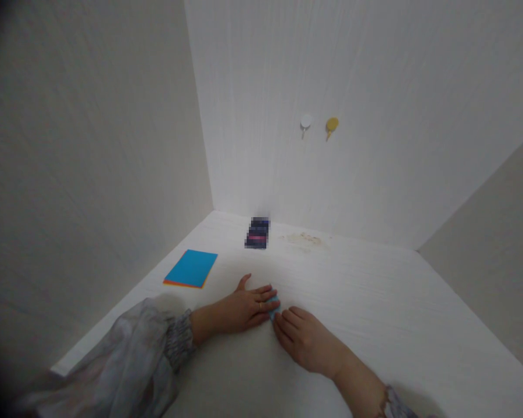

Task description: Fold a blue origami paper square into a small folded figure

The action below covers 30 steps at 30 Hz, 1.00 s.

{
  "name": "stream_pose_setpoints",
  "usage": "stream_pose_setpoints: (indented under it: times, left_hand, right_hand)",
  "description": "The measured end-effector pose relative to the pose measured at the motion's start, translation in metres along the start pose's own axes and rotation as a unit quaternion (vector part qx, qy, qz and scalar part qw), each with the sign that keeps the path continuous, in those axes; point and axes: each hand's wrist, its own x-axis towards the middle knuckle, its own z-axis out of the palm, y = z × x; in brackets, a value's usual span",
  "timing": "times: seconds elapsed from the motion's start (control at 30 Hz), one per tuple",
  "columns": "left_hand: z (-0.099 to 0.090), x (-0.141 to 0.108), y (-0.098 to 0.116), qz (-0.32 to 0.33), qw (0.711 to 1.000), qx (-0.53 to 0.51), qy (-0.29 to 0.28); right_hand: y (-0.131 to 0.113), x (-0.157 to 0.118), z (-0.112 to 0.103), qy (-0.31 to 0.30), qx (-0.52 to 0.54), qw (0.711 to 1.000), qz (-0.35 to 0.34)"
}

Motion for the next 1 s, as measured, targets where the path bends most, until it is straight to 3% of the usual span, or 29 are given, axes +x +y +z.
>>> stream_pose_setpoints:
  times: [0.17,0.33,0.43,0.7,1.0]
  left_hand:
    - [0.0,-0.001,-0.001,0.002,1.0,-0.006,0.0]
    - [-0.003,-0.002,-0.001,0.007,1.0,-0.009,-0.006]
    - [-0.004,-0.003,-0.001,0.009,1.0,-0.006,-0.015]
    - [-0.01,-0.006,0.001,0.032,0.999,0.01,-0.028]
    - [-0.012,-0.007,0.001,0.04,0.999,0.001,-0.018]
  right_hand:
    - [-0.004,-0.001,0.0,0.032,0.073,0.995,0.057]
    - [0.005,-0.006,0.0,0.094,0.154,0.971,0.154]
    - [0.01,-0.007,0.003,0.076,0.176,0.963,0.191]
    - [0.01,-0.006,0.005,0.016,0.19,0.965,0.18]
    - [0.008,-0.004,0.003,0.022,0.197,0.968,0.152]
